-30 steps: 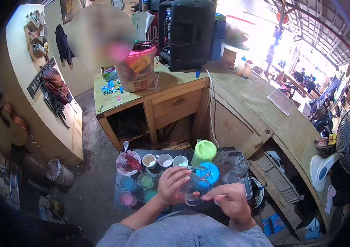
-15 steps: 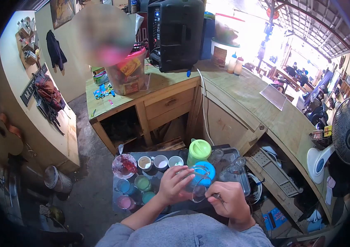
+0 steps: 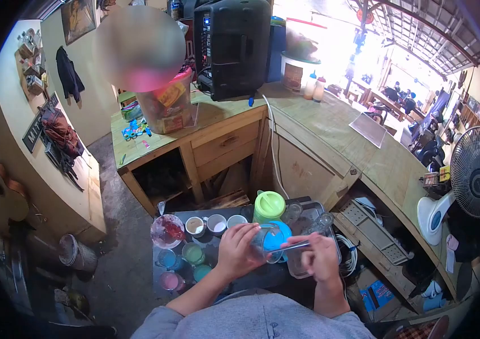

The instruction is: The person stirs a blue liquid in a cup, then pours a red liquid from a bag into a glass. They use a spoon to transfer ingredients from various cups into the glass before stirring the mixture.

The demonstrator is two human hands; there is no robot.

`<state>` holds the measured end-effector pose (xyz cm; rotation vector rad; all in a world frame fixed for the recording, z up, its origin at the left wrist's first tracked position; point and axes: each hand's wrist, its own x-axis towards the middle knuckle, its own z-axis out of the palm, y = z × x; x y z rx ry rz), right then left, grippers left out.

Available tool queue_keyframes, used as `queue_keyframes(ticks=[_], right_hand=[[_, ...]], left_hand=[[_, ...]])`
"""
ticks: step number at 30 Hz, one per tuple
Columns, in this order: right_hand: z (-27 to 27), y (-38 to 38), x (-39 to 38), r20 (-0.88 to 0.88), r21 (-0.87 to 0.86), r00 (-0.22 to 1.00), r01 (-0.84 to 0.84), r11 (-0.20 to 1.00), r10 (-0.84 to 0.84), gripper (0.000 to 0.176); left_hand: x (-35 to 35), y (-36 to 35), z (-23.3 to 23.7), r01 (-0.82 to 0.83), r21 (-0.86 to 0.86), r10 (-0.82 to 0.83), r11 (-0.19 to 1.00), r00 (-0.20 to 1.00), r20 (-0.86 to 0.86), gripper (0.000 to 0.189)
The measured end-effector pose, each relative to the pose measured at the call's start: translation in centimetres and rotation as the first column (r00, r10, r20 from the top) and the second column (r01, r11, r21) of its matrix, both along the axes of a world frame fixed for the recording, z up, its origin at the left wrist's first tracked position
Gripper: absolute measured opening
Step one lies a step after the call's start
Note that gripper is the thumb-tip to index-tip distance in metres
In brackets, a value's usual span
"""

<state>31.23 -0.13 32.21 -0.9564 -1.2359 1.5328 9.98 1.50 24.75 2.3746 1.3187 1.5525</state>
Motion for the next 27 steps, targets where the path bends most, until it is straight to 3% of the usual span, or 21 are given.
queue_keyframes(ticks=[2,4,6,9,11,12,13,15,16,17,19,22,23,24,25,27], right_hand=[[0.2,0.0,-0.2,-0.077,-0.022,0.996,0.044,0.999,-0.046,0.047],[-1.3,-0.3,-1.7,0.128,-0.022,0.987,-0.098,0.995,0.1,0.049],[-1.6,-0.6,-1.0,0.155,0.026,0.983,-0.103,0.994,0.098,0.049],[-1.9,0.2,1.1,0.168,0.15,0.984,-0.091,0.984,0.066,0.047],[-2.4,0.1,0.0,0.152,0.508,0.988,-0.071,0.858,-0.008,0.039],[-1.8,-0.5,-0.7,0.384,0.385,0.923,-0.177,0.906,0.017,0.037],[-1.5,-0.7,-0.7,0.383,0.385,0.924,-0.174,0.906,0.015,0.037],[-1.0,-0.7,-0.5,0.586,0.432,0.795,-0.145,0.89,-0.155,0.014],[-0.1,-0.4,0.2,0.551,0.584,0.789,-0.13,0.801,-0.273,0.007],[0.2,-0.3,0.1,0.551,0.585,0.788,-0.13,0.801,-0.274,0.007],[0.5,-0.3,-0.4,0.498,0.675,0.735,0.005,0.738,-0.46,0.008],[-0.7,0.1,-2.6,0.55,0.766,0.666,-0.161,0.622,-0.504,0.001],[-0.7,0.2,-3.2,0.571,0.792,0.607,-0.231,0.565,-0.553,0.002],[-0.4,0.2,-2.7,0.514,0.832,0.622,-0.193,0.52,-0.591,0.007],[0.0,0.2,-2.3,0.513,0.833,0.624,-0.195,0.518,-0.59,0.007],[0.7,-0.1,-1.7,0.355,0.864,0.673,0.029,0.503,-0.648,0.01]], left_hand=[[0.0,0.2,-0.1,0.001,-0.002,0.0,1.0,1.0,0.015,0.074],[0.1,0.2,-0.1,0.005,-0.002,-0.005,1.0,1.0,0.03,0.074],[-0.1,0.1,0.1,0.035,-0.016,-0.036,0.999,0.999,-0.037,0.076],[-0.3,0.1,-0.2,0.048,-0.011,-0.048,0.999,0.999,0.008,0.079],[-0.6,0.0,0.3,0.063,-0.033,-0.065,0.997,0.997,-0.05,0.079],[-0.7,-0.2,0.4,0.078,-0.057,-0.084,0.995,0.99,-0.109,0.079],[-0.6,-0.3,0.4,0.081,-0.057,-0.087,0.995,0.99,-0.11,0.079],[-0.3,-0.3,0.4,0.141,-0.119,-0.146,0.983,0.988,-0.04,0.076],[-0.2,-0.3,0.3,0.141,-0.116,-0.146,0.983,0.988,-0.04,0.076],[-0.1,-0.5,0.3,0.137,-0.153,-0.136,0.979,0.991,0.012,0.076],[0.0,-0.6,0.3,0.137,-0.194,-0.127,0.971,0.99,0.064,0.075],[0.2,-0.7,0.1,0.16,-0.203,-0.15,0.966,0.987,0.061,0.077],[0.3,-0.8,-0.1,0.203,-0.256,-0.165,0.945,0.972,0.165,0.078],[0.3,-0.8,-0.2,0.249,-0.301,-0.168,0.921,0.948,0.269,0.079],[0.2,-0.8,-0.3,0.246,-0.299,-0.165,0.922,0.949,0.27,0.079],[0.0,-0.9,-0.6,0.296,-0.326,-0.189,0.898,0.928,0.322,0.082]])
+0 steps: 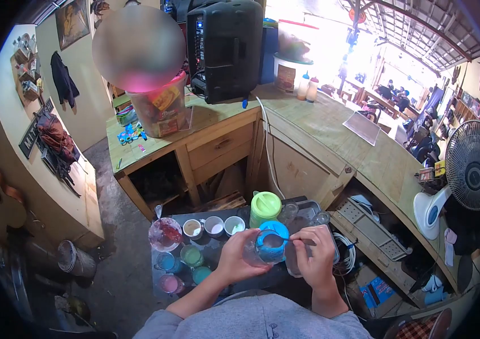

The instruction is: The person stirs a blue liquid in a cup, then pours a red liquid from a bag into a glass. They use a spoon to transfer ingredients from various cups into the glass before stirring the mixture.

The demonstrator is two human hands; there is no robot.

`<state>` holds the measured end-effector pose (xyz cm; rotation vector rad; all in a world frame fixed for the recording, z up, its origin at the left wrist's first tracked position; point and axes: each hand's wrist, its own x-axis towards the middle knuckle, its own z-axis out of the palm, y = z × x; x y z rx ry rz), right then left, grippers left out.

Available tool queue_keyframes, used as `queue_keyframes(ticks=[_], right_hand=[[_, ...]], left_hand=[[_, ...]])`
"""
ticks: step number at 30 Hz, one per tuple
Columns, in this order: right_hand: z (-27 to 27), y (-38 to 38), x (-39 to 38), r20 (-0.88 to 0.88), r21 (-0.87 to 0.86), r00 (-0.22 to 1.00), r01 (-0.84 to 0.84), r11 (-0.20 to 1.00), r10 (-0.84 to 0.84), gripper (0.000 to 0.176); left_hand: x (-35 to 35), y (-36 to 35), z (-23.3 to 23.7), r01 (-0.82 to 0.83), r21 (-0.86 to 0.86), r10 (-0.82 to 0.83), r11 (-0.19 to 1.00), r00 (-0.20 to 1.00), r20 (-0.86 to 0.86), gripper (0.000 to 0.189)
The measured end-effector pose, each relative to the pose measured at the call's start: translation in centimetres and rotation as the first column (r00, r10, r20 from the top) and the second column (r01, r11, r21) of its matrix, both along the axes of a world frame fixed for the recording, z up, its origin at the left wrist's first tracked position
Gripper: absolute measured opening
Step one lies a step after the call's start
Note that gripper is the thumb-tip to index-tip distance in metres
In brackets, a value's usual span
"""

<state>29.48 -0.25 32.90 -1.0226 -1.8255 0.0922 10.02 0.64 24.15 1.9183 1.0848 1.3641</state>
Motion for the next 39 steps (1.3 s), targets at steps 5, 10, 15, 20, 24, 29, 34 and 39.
queue_keyframes(ticks=[5,10,15,20,24,29,34,39], right_hand=[[-1.3,-0.5,-1.3,0.23,-0.012,0.964,-0.134,0.991,0.133,0.023],[-0.4,-0.7,-0.9,-0.057,0.191,0.997,0.069,0.979,-0.059,0.019],[-0.3,-1.2,-1.1,0.006,0.13,0.999,-0.039,0.991,0.039,0.023],[0.0,-0.4,-0.2,0.146,0.031,0.973,-0.183,0.983,0.176,0.022],[1.3,-1.2,0.3,-0.043,-0.041,0.991,-0.129,0.991,0.128,0.02],[0.2,-0.6,-0.3,0.055,-0.15,0.924,-0.367,0.918,0.379,0.025],[1.6,-1.7,1.1,-0.038,0.063,0.974,-0.22,0.974,0.222,0.024],[0.0,-0.5,0.8,0.096,0.014,0.952,-0.292,0.956,0.289,0.029]], left_hand=[[0.3,0.1,-1.6,0.035,0.013,-0.035,0.999,0.999,0.023,0.087],[-0.1,-0.3,-1.6,0.148,-0.073,-0.138,0.986,0.982,0.131,0.095],[-0.1,-0.6,-0.4,0.304,-0.085,-0.276,0.949,0.931,0.24,0.096],[-1.0,-0.7,0.5,0.398,-0.155,-0.343,0.904,0.892,0.293,0.097],[-1.0,-0.8,0.2,0.547,-0.209,-0.452,0.811,0.812,0.37,0.099],[-0.4,-1.1,0.4,0.576,-0.177,-0.428,0.798,0.748,0.507,0.09],[-0.7,-1.1,0.3,0.567,-0.236,-0.435,0.789,0.787,0.437,0.089],[-0.5,-1.3,1.2,0.382,-0.206,-0.346,0.901,0.919,0.191,0.087]])
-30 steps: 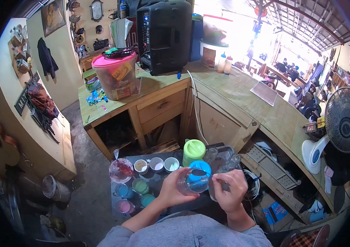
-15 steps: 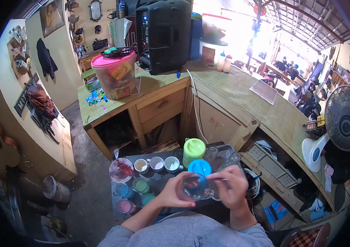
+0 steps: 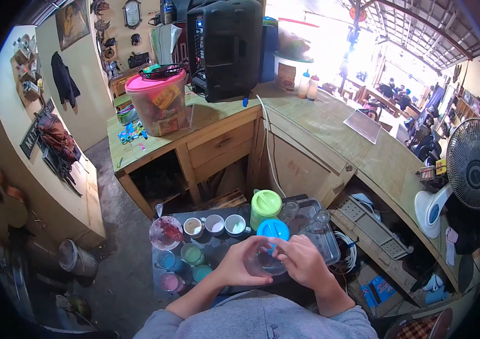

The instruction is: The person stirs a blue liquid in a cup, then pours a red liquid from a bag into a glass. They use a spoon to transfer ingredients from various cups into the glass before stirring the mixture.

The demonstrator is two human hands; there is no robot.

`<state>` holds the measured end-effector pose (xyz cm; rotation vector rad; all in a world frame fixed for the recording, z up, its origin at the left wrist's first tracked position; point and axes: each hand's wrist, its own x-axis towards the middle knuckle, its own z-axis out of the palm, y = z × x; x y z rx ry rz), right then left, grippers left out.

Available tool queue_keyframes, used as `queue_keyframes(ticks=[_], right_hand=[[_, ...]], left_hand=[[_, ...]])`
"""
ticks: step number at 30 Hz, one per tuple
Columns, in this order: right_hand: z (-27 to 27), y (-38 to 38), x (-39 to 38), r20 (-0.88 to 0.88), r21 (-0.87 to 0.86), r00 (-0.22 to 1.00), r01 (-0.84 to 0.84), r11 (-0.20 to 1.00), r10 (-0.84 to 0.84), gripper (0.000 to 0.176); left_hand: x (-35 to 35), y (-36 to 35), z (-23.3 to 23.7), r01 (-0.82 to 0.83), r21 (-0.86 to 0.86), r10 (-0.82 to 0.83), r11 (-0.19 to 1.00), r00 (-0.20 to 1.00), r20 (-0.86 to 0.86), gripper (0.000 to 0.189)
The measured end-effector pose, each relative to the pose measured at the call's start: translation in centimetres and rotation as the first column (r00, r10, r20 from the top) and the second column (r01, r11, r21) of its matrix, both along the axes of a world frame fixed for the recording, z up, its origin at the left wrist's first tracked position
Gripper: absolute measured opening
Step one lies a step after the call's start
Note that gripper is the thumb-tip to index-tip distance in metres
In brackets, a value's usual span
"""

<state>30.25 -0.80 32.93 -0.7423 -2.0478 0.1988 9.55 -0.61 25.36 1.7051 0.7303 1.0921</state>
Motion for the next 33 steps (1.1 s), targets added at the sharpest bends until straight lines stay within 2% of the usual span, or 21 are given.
queue_keyframes(ticks=[1,2,5,6,7,9,10,13,15,17,18,19,21,22,23,25,26,29,30,31,33], right_hand=[[-0.1,0.2,-0.1,0.031,-0.03,0.999,-0.033,0.999,0.034,0.031],[0.8,-0.3,0.6,-0.029,0.008,0.999,0.023,1.0,-0.022,0.031],[1.3,-0.7,1.7,0.006,0.044,0.997,0.075,0.996,-0.076,0.031],[1.0,-0.6,1.4,0.006,0.042,0.997,0.075,0.996,-0.075,0.031],[0.3,-0.2,0.7,0.005,0.001,1.0,0.026,1.0,-0.026,0.031],[-0.7,0.4,-0.4,-0.003,-0.078,0.997,-0.071,0.994,0.071,0.042],[0.2,0.0,0.7,-0.034,-0.072,0.998,-0.055,0.996,0.053,0.03],[0.8,-0.4,2.1,-0.093,-0.124,0.994,-0.068,0.99,0.057,0.025],[0.2,0.3,0.6,-0.033,-0.128,0.996,-0.089,0.988,0.086,0.025],[-0.3,0.6,0.2,-0.06,-0.195,0.969,-0.248,0.949,0.241,0.023],[0.2,0.2,0.9,-0.137,-0.24,0.958,-0.28,0.93,0.253,0.019],[0.5,0.1,1.4,-0.138,-0.24,0.957,-0.282,0.929,0.255,0.019],[0.8,-0.2,2.0,-0.251,-0.255,0.91,-0.391,0.885,0.33,0.019],[0.5,-0.1,1.2,-0.172,-0.282,0.928,-0.369,0.886,0.331,0.023],[0.5,-0.2,0.8,-0.172,-0.281,0.928,-0.367,0.887,0.329,0.023],[0.5,-0.4,0.3,-0.231,-0.404,0.915,-0.4,0.822,0.332,0.027],[0.4,-0.5,1.3,-0.338,-0.376,0.883,-0.444,0.813,0.326,0.027],[1.0,-0.4,2.4,-0.36,-0.349,0.846,-0.514,0.783,0.394,0.026],[1.1,-0.1,1.3,-0.249,-0.387,0.879,-0.475,0.79,0.406,0.027],[1.0,-0.1,0.7,-0.249,-0.386,0.88,-0.473,0.792,0.405,0.027],[0.9,0.0,0.1,-0.149,-0.392,0.923,-0.385,0.835,0.356,0.044]], left_hand=[[0.1,0.2,-0.1,-0.032,0.027,0.032,0.999,0.999,-0.036,0.087],[0.2,0.3,-0.2,-0.034,0.027,0.035,0.999,0.999,-0.034,0.087],[0.2,0.1,0.1,-0.101,0.112,0.106,0.989,0.993,-0.041,0.086],[0.1,0.0,0.9,-0.136,0.189,0.157,0.973,0.982,-0.104,0.085],[0.1,0.0,1.3,-0.162,0.27,0.211,0.949,0.964,-0.162,0.084],[0.3,0.1,1.1,-0.178,0.288,0.228,0.941,0.962,-0.149,0.082],[0.3,0.2,1.0,-0.196,0.305,0.246,0.932,0.96,-0.135,0.08],[0.1,0.2,1.6,-0.213,0.386,0.302,0.898,0.935,-0.186,0.078],[0.2,0.3,1.8,-0.217,0.446,0.322,0.868,0.93,-0.176,0.079],[0.2,0.6,1.5,-0.218,0.509,0.342,0.833,0.926,-0.162,0.079],[0.1,0.8,0.9,-0.219,0.539,0.351,0.814,0.923,-0.155,0.08],[0.0,0.8,0.7,-0.218,0.566,0.359,0.795,0.921,-0.15,0.08],[-0.2,0.9,1.0,-0.206,0.612,0.374,0.763,0.914,-0.159,0.079],[-0.3,0.9,1.1,-0.19,0.658,0.387,0.729,0.907,-0.167,0.078],[-0.3,0.9,1.1,-0.188,0.658,0.385,0.729,0.908,-0.167,0.078],[-0.4,1.0,0.9,-0.209,0.677,0.39,0.705,0.912,-0.125,0.076],[-0.4,1.2,1.0,-0.21,0.679,0.392,0.703,0.912,-0.123,0.076],[-0.6,1.2,1.1,-0.228,0.707,0.41,0.67,0.907,-0.097,0.076],[-0.7,1.2,1.3,-0.224,0.715,0.423,0.662,0.899,-0.111,0.075],[-0.8,1.2,1.4,-0.219,0.725,0.436,0.653,0.892,-0.123,0.075],[-1.0,1.3,1.4,-0.222,0.705,0.43,0.674,0.893,-0.131,0.074]])
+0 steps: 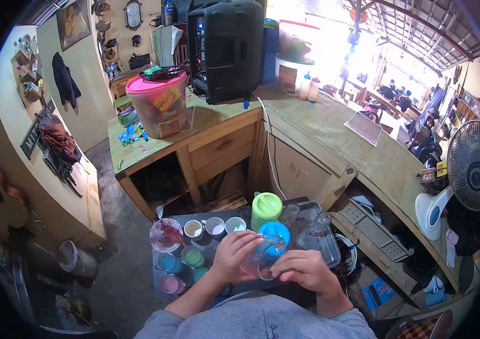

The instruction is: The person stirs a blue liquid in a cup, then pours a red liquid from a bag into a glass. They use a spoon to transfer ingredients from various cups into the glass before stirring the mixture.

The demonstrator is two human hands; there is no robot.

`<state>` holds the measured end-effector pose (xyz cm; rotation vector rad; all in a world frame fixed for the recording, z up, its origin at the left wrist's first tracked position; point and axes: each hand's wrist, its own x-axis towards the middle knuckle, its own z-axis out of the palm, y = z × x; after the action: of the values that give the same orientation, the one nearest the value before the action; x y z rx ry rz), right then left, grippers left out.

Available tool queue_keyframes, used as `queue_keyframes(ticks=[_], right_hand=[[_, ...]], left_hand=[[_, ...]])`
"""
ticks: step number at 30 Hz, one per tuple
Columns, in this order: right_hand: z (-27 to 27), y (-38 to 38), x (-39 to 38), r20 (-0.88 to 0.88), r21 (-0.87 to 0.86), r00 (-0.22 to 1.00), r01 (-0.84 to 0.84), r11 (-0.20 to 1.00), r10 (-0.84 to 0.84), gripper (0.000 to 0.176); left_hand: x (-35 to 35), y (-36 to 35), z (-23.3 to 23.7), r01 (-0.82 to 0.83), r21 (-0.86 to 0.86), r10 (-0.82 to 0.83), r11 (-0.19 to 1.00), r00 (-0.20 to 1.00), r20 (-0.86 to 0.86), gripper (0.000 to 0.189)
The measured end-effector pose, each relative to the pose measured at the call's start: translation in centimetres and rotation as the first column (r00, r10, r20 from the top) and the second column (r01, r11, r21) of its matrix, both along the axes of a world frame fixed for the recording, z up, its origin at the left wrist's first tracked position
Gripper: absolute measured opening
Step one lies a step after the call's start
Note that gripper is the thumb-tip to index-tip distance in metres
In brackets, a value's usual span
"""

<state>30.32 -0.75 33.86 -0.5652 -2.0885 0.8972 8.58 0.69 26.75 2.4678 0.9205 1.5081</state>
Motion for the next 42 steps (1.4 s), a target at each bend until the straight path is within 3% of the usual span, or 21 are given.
queue_keyframes(ticks=[2,4,5,7,11,13,18,20,22,24,26,29,32,34,36,38,41,42], right_hand=[[0.1,-0.2,1.5,-0.022,-0.026,1.0,0.019,0.999,-0.02,0.042],[0.2,-0.2,1.9,-0.072,-0.006,0.997,0.003,1.0,-0.003,0.027],[-0.1,-0.1,1.3,-0.072,-0.008,0.997,0.003,1.0,-0.004,0.027],[-1.1,0.3,-0.5,0.095,0.062,0.995,0.036,0.997,-0.042,0.03],[-0.2,-0.5,1.8,0.017,-0.005,0.999,0.05,0.999,-0.05,0.026],[-0.1,-0.6,1.0,0.123,-0.024,0.985,0.126,0.992,-0.122,0.023],[-0.2,-0.5,1.0,0.156,0.01,0.98,0.124,0.992,-0.124,0.027],[-0.9,-0.6,2.1,0.025,0.08,0.986,0.162,0.984,-0.164,0.021],[-1.9,-0.1,0.3,0.082,0.121,0.979,0.178,0.977,-0.188,0.025],[-2.4,0.0,-1.6,0.119,0.113,0.969,0.204,0.972,-0.217,0.038],[-1.0,-0.3,-0.2,0.139,0.177,0.971,0.169,0.97,-0.194,0.038],[-0.9,-0.4,1.4,0.11,0.268,0.969,0.188,0.945,-0.224,0.021],[-1.2,0.2,-1.8,0.2,0.178,0.949,0.208,0.962,-0.243,0.02],[-1.1,0.1,-2.0,0.239,0.144,0.948,0.179,0.973,-0.21,0.013],[-0.2,0.1,-0.7,0.092,0.383,0.929,0.3,0.874,-0.359,0.006],[0.4,0.1,-0.3,0.069,0.397,0.919,0.331,0.856,-0.388,0.01],[-0.8,0.4,-2.0,0.237,0.354,0.925,0.203,0.913,-0.298,0.016],[-0.4,0.3,-1.8,0.235,0.356,0.925,0.204,0.912,-0.299,0.016]], left_hand=[[-0.2,0.1,0.0,-0.004,-0.03,0.004,1.0,1.0,0.006,0.073],[-0.3,0.1,-0.2,-0.04,-0.011,0.04,0.999,0.999,-0.035,0.073],[-0.3,0.1,-0.1,-0.04,-0.013,0.039,0.999,0.999,-0.035,0.073],[-0.2,0.2,0.0,-0.067,-0.009,0.066,0.998,0.997,-0.03,0.072],[0.0,0.0,-0.1,-0.094,-0.03,0.094,0.995,0.996,-0.005,0.07],[-0.1,-0.1,0.2,-0.112,-0.023,0.112,0.993,0.994,-0.016,0.069],[0.0,0.0,0.0,-0.108,-0.061,0.108,0.992,0.994,-0.006,0.069],[-0.1,-0.2,-0.1,-0.116,-0.073,0.115,0.991,0.993,-0.013,0.07],[-0.3,-0.2,0.1,-0.116,-0.086,0.109,0.99,0.99,-0.086,0.071],[-0.2,-0.1,-0.2,-0.106,-0.114,0.1,0.988,0.993,-0.057,0.072],[-0.2,0.0,-0.3,-0.099,-0.137,0.096,0.986,0.995,-0.028,0.073],[-0.2,-0.3,-0.2,-0.133,-0.133,0.123,0.982,0.989,-0.084,0.075],[-0.3,-0.4,-0.1,-0.131,-0.169,0.122,0.977,0.99,-0.064,0.077],[-0.3,-0.4,-0.5,-0.076,-0.265,0.084,0.961,0.996,0.017,0.08],[-0.4,-0.7,-0.4,-0.043,-0.312,0.062,0.949,0.997,0.05,0.082],[-0.5,-1.0,-0.6,-0.005,-0.366,0.039,0.931,0.995,0.087,0.084],[-0.4,-0.8,-1.6,0.06,-0.395,-0.001,0.917,0.989,0.148,0.088],[-0.3,-0.8,-2.0,0.161,-0.439,-0.053,0.884,0.967,0.247,0.088]])
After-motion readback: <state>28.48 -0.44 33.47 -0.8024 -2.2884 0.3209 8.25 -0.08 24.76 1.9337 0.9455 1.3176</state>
